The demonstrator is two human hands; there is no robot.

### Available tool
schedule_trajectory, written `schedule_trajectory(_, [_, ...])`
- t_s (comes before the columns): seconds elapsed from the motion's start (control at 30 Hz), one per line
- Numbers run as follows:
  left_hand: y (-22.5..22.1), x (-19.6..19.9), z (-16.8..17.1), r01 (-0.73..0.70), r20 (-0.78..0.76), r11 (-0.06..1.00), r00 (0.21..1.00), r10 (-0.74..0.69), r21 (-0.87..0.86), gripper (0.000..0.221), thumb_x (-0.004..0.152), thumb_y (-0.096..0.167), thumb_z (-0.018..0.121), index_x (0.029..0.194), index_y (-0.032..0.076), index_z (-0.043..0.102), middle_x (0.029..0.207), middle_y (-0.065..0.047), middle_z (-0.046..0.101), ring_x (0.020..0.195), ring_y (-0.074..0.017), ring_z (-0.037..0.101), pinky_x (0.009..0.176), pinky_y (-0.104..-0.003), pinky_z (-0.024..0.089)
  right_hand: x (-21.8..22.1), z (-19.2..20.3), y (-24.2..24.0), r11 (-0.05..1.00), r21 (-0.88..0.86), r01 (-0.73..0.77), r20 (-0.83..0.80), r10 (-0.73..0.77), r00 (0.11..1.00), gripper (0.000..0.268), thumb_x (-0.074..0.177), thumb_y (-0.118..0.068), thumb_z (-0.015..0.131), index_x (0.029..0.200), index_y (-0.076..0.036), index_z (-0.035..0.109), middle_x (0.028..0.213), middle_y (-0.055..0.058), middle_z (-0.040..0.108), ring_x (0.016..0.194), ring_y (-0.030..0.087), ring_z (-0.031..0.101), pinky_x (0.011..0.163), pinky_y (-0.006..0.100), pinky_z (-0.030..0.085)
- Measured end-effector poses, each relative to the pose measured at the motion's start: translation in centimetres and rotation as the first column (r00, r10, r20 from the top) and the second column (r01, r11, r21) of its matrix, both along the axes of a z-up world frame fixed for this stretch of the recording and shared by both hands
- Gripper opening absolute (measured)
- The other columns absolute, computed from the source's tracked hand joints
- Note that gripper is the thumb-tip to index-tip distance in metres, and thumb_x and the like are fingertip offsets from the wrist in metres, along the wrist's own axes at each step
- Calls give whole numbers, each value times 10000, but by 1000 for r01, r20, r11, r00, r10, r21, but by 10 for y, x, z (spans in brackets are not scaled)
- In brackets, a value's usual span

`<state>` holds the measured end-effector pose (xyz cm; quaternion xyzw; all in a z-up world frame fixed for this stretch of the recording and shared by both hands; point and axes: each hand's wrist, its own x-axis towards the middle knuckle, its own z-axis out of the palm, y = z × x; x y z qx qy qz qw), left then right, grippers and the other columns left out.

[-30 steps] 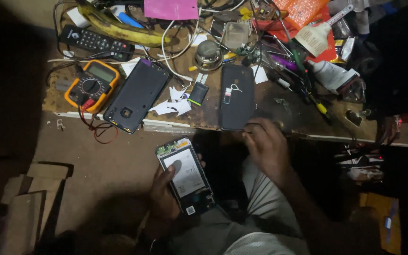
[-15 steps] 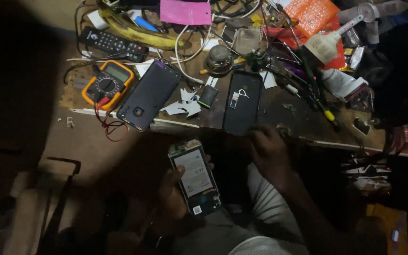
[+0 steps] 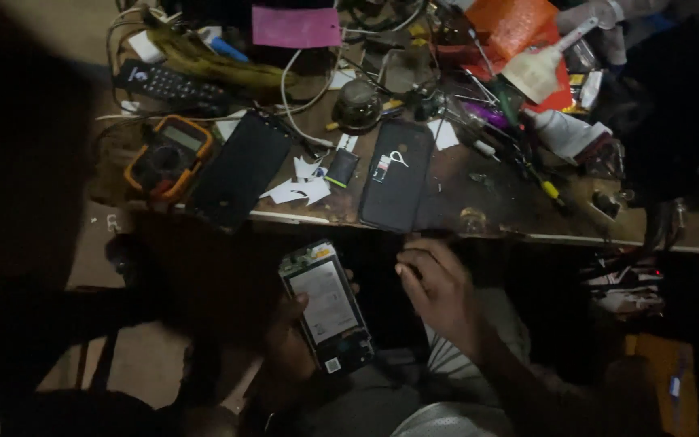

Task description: Disassembling a mobile phone using a precision screwdriver on a workbench.

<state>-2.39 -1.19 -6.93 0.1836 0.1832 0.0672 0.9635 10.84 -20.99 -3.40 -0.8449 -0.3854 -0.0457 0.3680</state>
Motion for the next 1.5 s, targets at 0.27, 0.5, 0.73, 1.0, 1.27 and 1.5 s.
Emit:
schedule_trajectory(0.27, [-4,4,29,7,-180,999,984,3,53,685,875,227,595,1488,-75,539,1289,-378,684,1122,-529,690,914,-572,546,-1,6,-43,988,46,150,-99,-144,985,176,1043,-153,633,1125,-38,738,1172,105,706,1078,235,722,953,330,545])
schedule_trajectory(0.5, [-6,-4,2,-92,-261,995,961,96,27,610,920,191,483,1483,-42,507,1392,-364,595,1258,-563,574,1095,-620,420,0,31,-63,965,6,260,-257,-250,933,132,1038,-142,615,1067,-68,720,1130,87,673,1022,201,708,847,305,562])
schedule_trajectory(0.73, [-14,-1,15,-46,-278,997,959,63,67,639,922,194,438,1521,-27,477,1382,-416,576,1224,-604,567,1054,-648,419,5,40,-56,968,68,240,-177,-225,958,243,1032,-124,603,1187,-90,786,1168,100,710,1100,228,738,941,329,585])
schedule_trajectory(1.0, [-16,-6,-6,11,104,999,995,-7,-41,525,996,209,624,1461,-21,544,1326,-392,661,1163,-549,675,1002,-602,513,14,46,-47,981,77,179,-113,-170,979,159,1030,-105,632,1114,-48,754,1164,111,698,1071,224,722,884,319,603])
schedule_trajectory(1.27, [-13,-4,8,22,127,998,991,-30,62,651,973,248,659,1514,-74,491,1331,-421,664,1165,-564,691,984,-598,543,20,13,-36,989,32,147,-116,-142,983,234,1020,-171,652,1185,-29,739,1220,114,693,1039,232,722,827,335,602])
schedule_trajectory(1.5, [-10,1,17,32,-83,999,996,-35,-35,637,884,198,643,1447,-90,572,1262,-379,706,1093,-503,714,927,-579,582,23,32,-14,996,54,73,-104,-67,992,192,1041,-212,621,1101,-86,751,1201,105,685,1071,207,706,839,304,620])
